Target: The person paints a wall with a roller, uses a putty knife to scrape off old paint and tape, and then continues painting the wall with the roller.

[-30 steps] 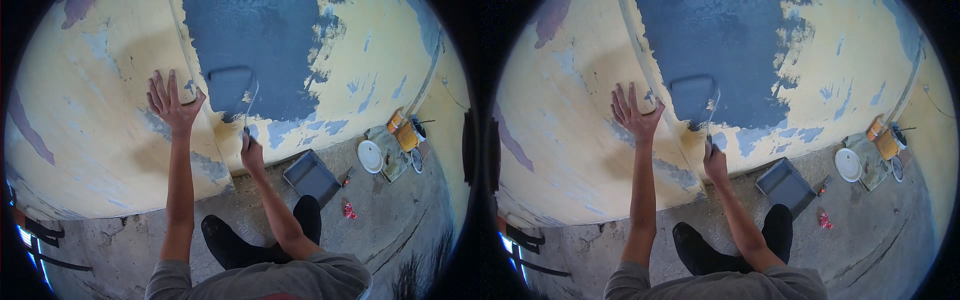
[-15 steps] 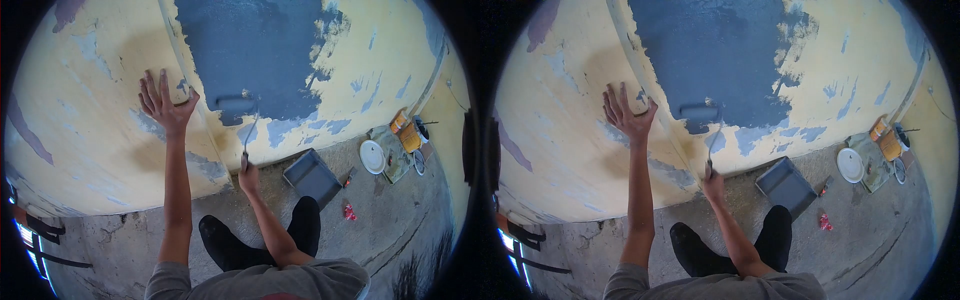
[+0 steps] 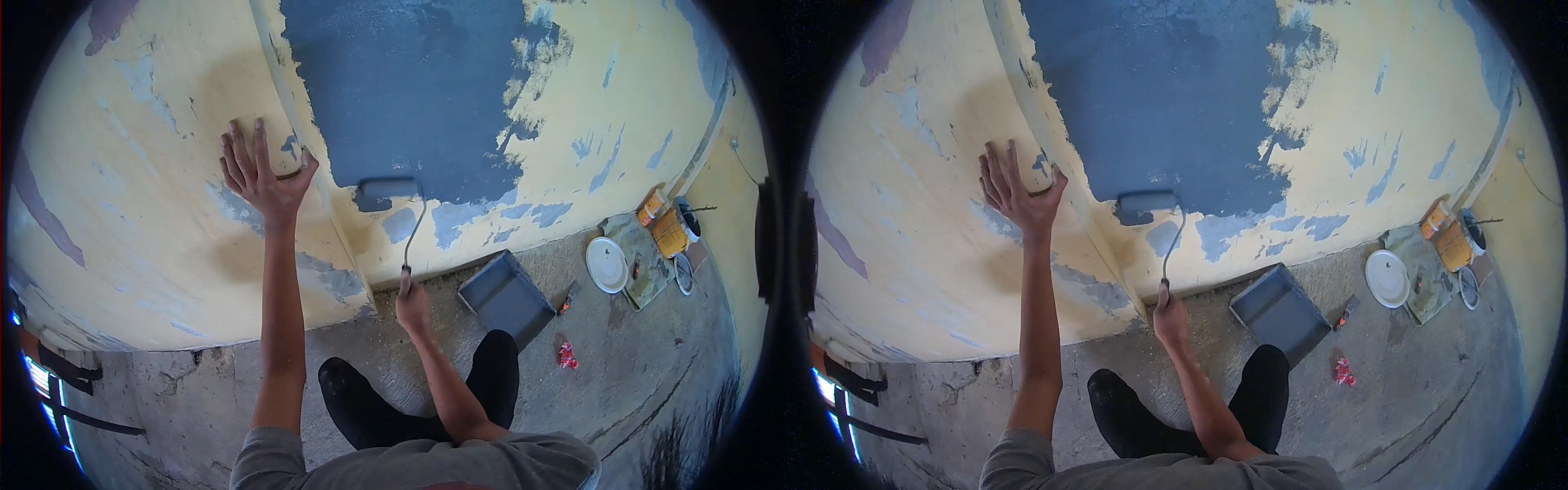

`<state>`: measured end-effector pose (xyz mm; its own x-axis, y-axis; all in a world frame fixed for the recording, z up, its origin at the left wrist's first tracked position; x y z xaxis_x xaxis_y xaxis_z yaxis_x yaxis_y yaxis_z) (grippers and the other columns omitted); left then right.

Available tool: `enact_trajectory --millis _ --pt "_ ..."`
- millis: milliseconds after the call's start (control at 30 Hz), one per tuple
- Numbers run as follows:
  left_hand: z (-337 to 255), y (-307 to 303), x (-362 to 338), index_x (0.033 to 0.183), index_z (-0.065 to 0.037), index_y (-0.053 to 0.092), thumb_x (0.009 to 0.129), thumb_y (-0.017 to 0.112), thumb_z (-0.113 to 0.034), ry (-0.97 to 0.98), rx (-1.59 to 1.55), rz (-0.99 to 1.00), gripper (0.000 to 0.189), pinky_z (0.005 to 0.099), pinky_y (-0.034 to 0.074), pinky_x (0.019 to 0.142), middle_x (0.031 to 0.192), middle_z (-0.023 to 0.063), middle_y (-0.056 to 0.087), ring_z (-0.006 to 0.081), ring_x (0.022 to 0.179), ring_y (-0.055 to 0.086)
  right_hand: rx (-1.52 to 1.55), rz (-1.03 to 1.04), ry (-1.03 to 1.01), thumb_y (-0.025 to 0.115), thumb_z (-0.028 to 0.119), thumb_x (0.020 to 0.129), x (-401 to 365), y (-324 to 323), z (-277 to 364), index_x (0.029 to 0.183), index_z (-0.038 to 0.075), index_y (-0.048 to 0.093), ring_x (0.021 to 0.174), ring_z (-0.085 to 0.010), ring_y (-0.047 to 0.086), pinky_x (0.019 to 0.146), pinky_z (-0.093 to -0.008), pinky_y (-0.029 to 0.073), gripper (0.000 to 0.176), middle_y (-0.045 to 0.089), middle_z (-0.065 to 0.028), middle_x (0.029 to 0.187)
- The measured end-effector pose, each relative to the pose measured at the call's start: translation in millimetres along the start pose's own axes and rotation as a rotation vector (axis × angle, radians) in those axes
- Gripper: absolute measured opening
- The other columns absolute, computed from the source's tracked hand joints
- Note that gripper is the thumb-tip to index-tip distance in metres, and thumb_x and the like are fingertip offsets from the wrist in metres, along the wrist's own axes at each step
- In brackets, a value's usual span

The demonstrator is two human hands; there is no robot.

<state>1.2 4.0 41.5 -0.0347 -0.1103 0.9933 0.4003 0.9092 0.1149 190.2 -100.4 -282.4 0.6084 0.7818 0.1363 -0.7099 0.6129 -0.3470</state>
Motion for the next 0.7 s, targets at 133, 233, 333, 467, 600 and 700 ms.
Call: enact_trajectory --millis 133,233,333,467,600,700 --pt "-0.3 -0.3 -1.5 0.135 -0.020 0.057 0.073 0.063 -0.058 -0.015 0.019 0.024 0.072 0.0452 0.028 0.110 0.146 0.0124 0.046 0.0311 0.136 0.041 0.105 -0.004 -0.049 0.034 0.044 0.103 53.9 -51.5 84.1 0.080 -0.008 0.056 0.076 -0.0561 0.053 0.067 -0.0554 0.042 0.061 0.058 -0.0342 0.077" --pt "0.3 0.4 -2.0 0.134 -0.020 0.057 0.073 0.063 -0.058 -0.013 0.014 0.014 0.073 0.0454 0.028 0.110 0.146 0.0124 0.046 0.0311 0.136 0.041 0.189 -0.043 -0.127 0.036 0.045 0.104 87.4 -71.2 99.2 0.074 -0.004 0.052 0.062 -0.0433 0.054 0.060 -0.0491 0.042 0.059 0.057 -0.0229 0.066" --pt "0.1 0.4 -2.1 0.134 -0.020 0.057 0.072 0.064 -0.058 -0.007 0.012 -0.004 0.073 0.0460 0.029 0.110 0.146 0.0124 0.046 0.0311 0.136 0.041 0.540 0.183 -0.002 0.041 0.045 0.103 95.7 -50.3 62.2 0.071 0.002 0.048 0.055 -0.0155 0.051 0.052 -0.0343 0.039 0.054 0.046 -0.0043 0.059" --pt "0.2 0.5 -1.9 0.134 -0.020 0.057 0.072 0.064 -0.058 -0.005 0.010 0.002 0.073 0.0467 0.029 0.110 0.146 0.0124 0.046 0.0314 0.136 0.041 0.487 0.272 0.188 0.044 0.050 0.101 28.8 -6.7 -50.8 0.069 0.010 0.046 0.037 -0.0109 0.042 0.036 -0.0285 0.033 0.051 0.042 0.0009 0.052" --pt "0.0 0.8 -2.9 0.135 -0.019 0.057 0.072 0.064 -0.059 0.002 0.020 0.015 0.075 0.0480 0.029 0.109 0.147 0.0126 0.045 0.0322 0.136 0.040 0.147 0.340 0.422 0.045 0.048 0.101 -6.9 -0.2 -110.3 0.066 0.006 0.047 0.042 -0.0155 0.049 0.040 -0.0320 0.037 0.054 0.046 -0.0035 0.051" --pt "0.7 2.7 -3.7 0.136 -0.018 0.056 0.072 0.066 -0.059 0.004 0.025 0.026 0.076 0.0488 0.030 0.109 0.147 0.0130 0.045 0.0328 0.136 0.040 -0.133 -0.178 -0.403 0.043 0.045 0.102 32.1 -1.4 -94.1 0.064 0.000 0.045 0.049 -0.0196 0.053 0.045 -0.0386 0.037 0.059 0.043 -0.0104 0.051"
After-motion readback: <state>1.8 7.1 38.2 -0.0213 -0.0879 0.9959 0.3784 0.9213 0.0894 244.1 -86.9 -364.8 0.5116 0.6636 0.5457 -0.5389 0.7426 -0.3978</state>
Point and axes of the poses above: each hand's wrist, its own x-axis towards the middle knuckle, its own y-axis out of the palm, z = x × y, the point moved 7 cm from there along x, towards the middle knuckle
